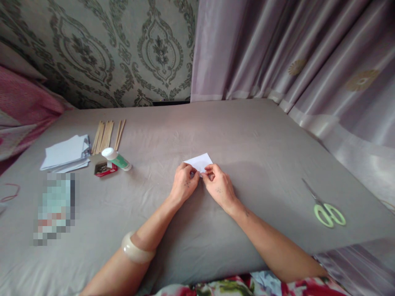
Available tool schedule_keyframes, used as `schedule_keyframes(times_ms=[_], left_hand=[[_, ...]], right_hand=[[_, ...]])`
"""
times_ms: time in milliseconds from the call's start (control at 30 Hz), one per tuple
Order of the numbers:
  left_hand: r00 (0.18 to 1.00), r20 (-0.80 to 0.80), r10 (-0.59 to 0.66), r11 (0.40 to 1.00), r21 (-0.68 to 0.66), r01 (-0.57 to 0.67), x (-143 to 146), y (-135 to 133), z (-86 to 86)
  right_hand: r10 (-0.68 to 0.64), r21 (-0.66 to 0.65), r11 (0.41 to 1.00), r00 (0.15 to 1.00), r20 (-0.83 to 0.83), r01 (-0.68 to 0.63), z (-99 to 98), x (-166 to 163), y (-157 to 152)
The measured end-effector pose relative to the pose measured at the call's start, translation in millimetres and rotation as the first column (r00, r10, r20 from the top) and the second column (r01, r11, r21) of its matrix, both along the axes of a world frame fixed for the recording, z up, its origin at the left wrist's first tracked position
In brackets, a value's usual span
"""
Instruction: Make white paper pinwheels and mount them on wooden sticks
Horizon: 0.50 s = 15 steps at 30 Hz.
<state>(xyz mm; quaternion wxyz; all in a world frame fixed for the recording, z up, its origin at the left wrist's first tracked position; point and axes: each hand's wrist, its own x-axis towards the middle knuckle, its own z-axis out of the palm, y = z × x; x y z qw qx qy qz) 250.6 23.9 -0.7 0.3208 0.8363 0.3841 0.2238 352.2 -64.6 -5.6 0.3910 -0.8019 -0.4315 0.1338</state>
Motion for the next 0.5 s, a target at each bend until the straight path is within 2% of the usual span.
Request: schedule_keyframes(times_ms=[333, 500], left_hand=[[1.0, -0.001, 0.005, 1.0, 0.003, -0.005, 0.2, -0.6, 2.2], [1.0, 0.005, -0.004, 0.999, 0.047, 0.004, -2.3, -2.1, 0.5]], right_hand=[[-0.01, 0.014, 1.0, 1.0, -0.007, 0.01, -3.5, 2.4, 2.2], [-0.021, 0.023, 1.0, 1.0, -0.017, 0.021, -4.9, 3.5, 3.0]])
